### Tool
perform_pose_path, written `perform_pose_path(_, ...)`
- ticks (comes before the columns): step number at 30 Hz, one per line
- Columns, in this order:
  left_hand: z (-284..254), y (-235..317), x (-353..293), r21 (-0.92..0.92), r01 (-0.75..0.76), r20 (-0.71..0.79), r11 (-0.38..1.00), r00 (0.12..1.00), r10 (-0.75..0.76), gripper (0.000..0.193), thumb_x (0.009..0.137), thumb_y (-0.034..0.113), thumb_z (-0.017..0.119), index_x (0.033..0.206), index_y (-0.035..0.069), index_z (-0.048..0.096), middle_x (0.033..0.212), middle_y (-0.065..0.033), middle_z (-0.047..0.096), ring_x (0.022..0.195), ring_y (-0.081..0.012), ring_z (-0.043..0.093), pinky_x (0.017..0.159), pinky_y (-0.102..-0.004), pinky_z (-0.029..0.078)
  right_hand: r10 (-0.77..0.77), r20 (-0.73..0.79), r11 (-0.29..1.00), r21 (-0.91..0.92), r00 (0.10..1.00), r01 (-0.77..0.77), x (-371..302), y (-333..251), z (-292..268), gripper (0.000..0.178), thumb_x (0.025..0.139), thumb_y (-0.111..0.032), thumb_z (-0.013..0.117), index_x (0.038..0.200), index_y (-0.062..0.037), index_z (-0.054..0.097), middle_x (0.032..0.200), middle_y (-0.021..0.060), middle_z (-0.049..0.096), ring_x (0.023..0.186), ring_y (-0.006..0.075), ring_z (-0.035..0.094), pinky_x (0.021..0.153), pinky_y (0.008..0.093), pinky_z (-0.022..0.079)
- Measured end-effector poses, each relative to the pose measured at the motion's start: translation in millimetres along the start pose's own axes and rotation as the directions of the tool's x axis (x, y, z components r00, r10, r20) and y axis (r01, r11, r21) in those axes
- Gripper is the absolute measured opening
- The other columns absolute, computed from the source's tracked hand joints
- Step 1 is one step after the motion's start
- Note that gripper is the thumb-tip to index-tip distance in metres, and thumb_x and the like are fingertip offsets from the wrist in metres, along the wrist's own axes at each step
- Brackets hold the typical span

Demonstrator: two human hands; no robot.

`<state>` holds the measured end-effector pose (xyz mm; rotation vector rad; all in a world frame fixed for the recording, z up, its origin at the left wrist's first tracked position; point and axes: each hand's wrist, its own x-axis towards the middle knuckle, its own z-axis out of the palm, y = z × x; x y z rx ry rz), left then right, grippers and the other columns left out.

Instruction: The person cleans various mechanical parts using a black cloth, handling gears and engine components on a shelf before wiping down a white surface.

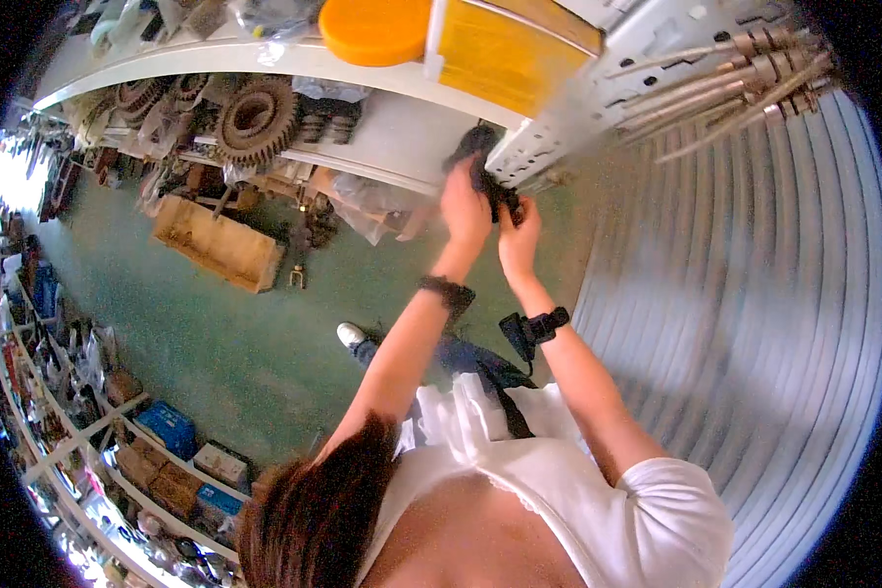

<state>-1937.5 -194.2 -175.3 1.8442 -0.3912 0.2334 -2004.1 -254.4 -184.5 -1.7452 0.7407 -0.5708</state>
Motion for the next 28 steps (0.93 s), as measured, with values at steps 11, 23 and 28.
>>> perform_pose_path(11,-85,-71,-65,0.244,0.299,0.366,0.922,0.853,-0.373,0.036,0.076,0.004,0.043,0.111,0.003,0.041,0.102,-0.0183,0.052,0.091,-0.0349,0.049,0.075,-0.0413,0.042,0.184,0.408,0.863,-0.503,0.894,0.052,-28,54,28,0.026,0.076,-0.019,0.057,0.090,0.0024,0.054,0.078,0.0166,0.059,0.068,0.0263,0.056,0.062,0.0328,0.042)
perform_pose_path(23,-314,-152,-157,0.429,0.454,0.063,0.781,0.848,-0.527,0.023,0.079,0.018,0.046,0.100,0.008,0.049,0.092,-0.0158,0.056,0.087,-0.0336,0.053,0.070,-0.0415,0.044,-0.109,0.744,0.900,-0.208,0.659,0.384,-117,-23,192,0.044,0.076,-0.035,0.057,0.100,0.0022,0.053,0.091,0.0187,0.059,0.084,0.0298,0.056,0.071,0.0358,0.042)
perform_pose_path(28,-409,-130,-218,0.456,0.629,-0.179,0.629,0.757,-0.628,0.026,0.081,0.024,0.048,0.104,0.013,0.050,0.091,-0.0152,0.058,0.084,-0.0330,0.055,0.069,-0.0429,0.045,-0.122,0.960,0.961,0.050,0.254,0.273,-207,-89,283,0.030,0.077,-0.026,0.059,0.093,-0.0006,0.056,0.072,0.0070,0.058,0.064,0.0124,0.052,0.059,0.0271,0.041)
